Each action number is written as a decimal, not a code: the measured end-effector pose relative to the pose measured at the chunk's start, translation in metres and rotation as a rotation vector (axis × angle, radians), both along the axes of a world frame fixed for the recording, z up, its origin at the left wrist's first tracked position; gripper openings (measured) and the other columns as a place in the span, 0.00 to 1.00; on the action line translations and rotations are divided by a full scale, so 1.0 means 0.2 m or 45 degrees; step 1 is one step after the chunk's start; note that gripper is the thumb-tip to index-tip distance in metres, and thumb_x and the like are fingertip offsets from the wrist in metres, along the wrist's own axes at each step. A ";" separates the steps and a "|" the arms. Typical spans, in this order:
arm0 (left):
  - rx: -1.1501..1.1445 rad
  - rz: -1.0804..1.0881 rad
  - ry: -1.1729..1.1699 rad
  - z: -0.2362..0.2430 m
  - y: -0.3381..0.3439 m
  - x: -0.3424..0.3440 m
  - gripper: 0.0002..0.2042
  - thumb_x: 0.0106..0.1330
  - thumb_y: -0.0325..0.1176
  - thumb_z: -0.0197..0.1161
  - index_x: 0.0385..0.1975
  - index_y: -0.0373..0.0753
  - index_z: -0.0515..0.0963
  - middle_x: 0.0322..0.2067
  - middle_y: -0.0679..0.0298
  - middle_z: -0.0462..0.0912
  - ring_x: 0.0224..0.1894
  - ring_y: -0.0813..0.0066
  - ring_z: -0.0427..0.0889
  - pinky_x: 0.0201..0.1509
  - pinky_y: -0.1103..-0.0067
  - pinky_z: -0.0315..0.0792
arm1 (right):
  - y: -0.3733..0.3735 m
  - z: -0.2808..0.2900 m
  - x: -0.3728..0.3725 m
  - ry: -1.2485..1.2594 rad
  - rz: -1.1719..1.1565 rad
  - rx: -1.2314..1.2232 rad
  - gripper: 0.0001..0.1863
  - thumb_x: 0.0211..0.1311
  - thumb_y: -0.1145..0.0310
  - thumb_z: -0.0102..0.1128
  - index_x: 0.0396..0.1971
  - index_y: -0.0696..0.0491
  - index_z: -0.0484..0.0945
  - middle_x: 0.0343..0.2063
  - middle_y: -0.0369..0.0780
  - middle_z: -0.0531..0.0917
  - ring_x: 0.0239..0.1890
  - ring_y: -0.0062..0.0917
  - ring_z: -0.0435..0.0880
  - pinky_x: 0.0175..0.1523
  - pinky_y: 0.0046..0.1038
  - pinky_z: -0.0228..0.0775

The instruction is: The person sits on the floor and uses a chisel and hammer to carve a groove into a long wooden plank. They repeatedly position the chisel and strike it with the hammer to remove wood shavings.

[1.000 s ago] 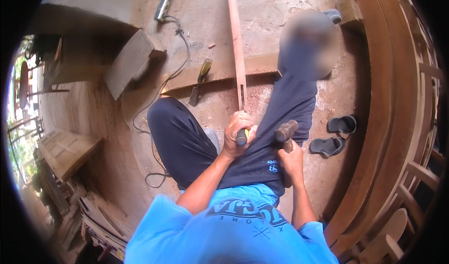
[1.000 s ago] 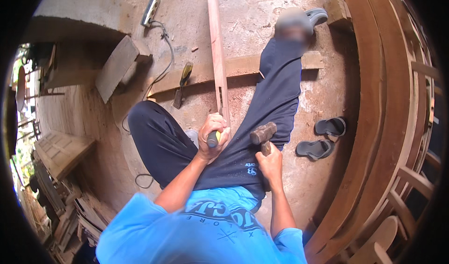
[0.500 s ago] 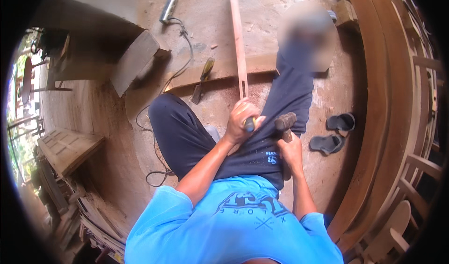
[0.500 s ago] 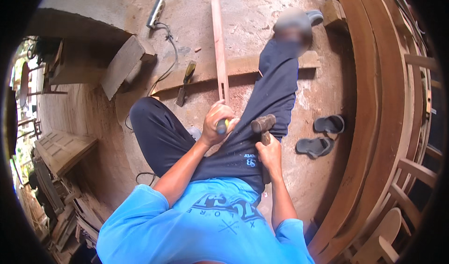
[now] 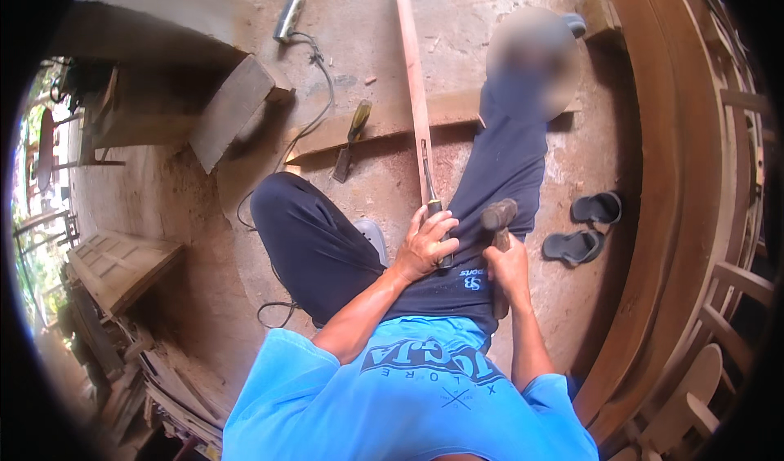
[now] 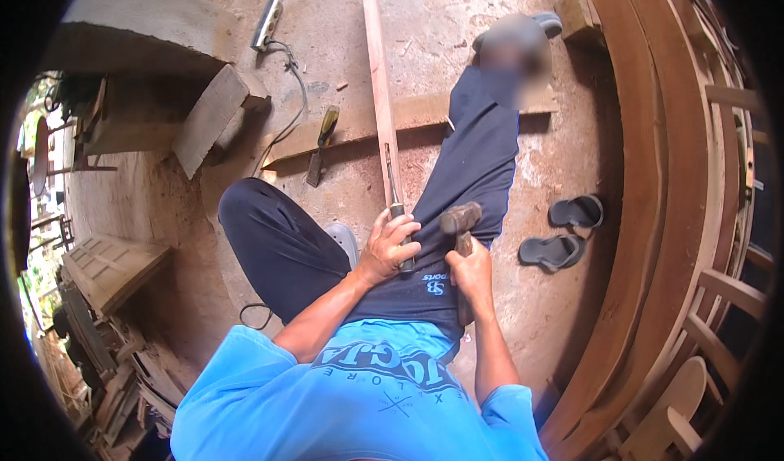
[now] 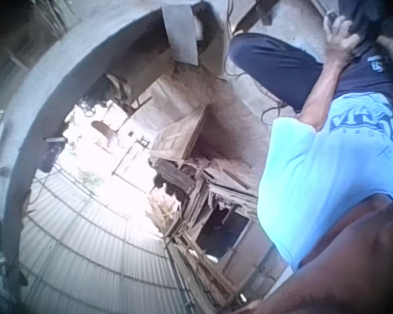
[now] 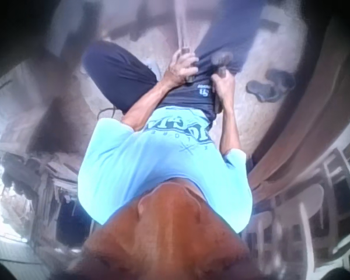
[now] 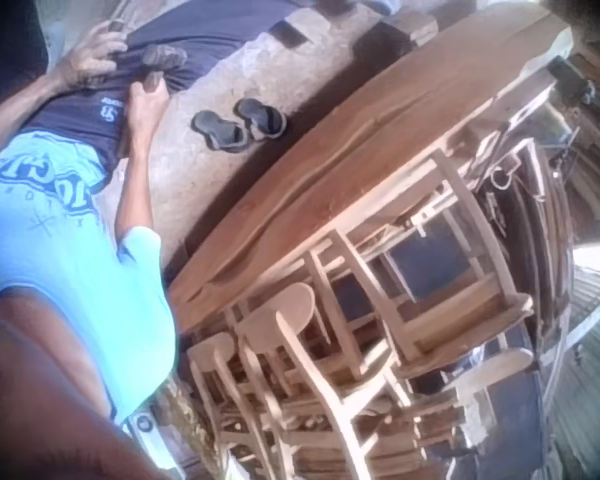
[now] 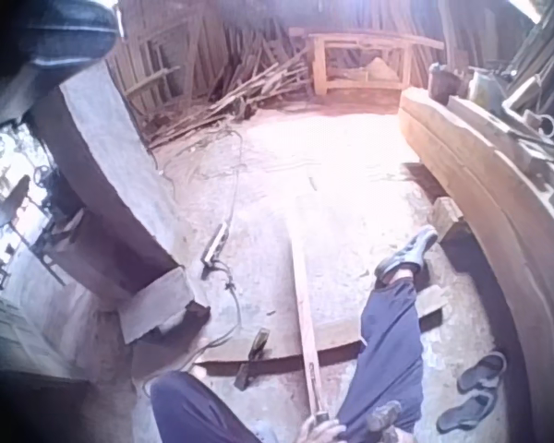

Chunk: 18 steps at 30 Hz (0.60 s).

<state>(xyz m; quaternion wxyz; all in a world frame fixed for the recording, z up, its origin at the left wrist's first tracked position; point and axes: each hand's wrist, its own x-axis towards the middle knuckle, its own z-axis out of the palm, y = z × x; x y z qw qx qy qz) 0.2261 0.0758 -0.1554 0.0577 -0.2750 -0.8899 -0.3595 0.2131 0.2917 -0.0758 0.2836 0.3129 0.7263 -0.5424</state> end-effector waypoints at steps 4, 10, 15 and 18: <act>-0.204 -0.146 -0.005 0.09 -0.05 -0.06 0.06 0.59 0.35 0.63 0.36 0.49 0.76 0.48 0.65 0.79 0.62 0.66 0.76 0.77 0.48 0.56 | 0.00 -0.01 0.01 0.111 -0.003 -0.037 0.05 0.52 0.76 0.59 0.25 0.56 0.72 0.14 0.35 0.74 0.12 0.20 0.73 0.17 0.27 0.65; -0.824 -1.242 -0.119 0.05 -0.08 -0.49 0.05 0.65 0.40 0.60 0.34 0.48 0.77 0.29 0.66 0.82 0.42 0.64 0.85 0.59 0.56 0.72 | 0.01 -0.02 0.00 0.149 -0.016 -0.106 0.05 0.52 0.76 0.60 0.25 0.55 0.72 0.14 0.35 0.75 0.12 0.20 0.73 0.18 0.26 0.65; -0.871 -1.507 -0.158 0.17 -0.01 -0.67 0.07 0.65 0.42 0.61 0.34 0.48 0.80 0.26 0.62 0.86 0.35 0.59 0.88 0.42 0.67 0.76 | 0.01 -0.01 0.01 0.115 -0.037 -0.061 0.06 0.53 0.76 0.60 0.24 0.56 0.71 0.13 0.35 0.74 0.11 0.21 0.73 0.17 0.27 0.65; -0.253 -0.836 0.361 0.44 -0.18 -0.70 0.03 0.64 0.36 0.62 0.31 0.49 0.75 0.24 0.68 0.76 0.31 0.68 0.81 0.44 0.72 0.73 | 0.02 -0.01 0.01 0.142 -0.081 -0.071 0.05 0.52 0.76 0.60 0.24 0.56 0.71 0.13 0.35 0.74 0.11 0.22 0.73 0.17 0.28 0.65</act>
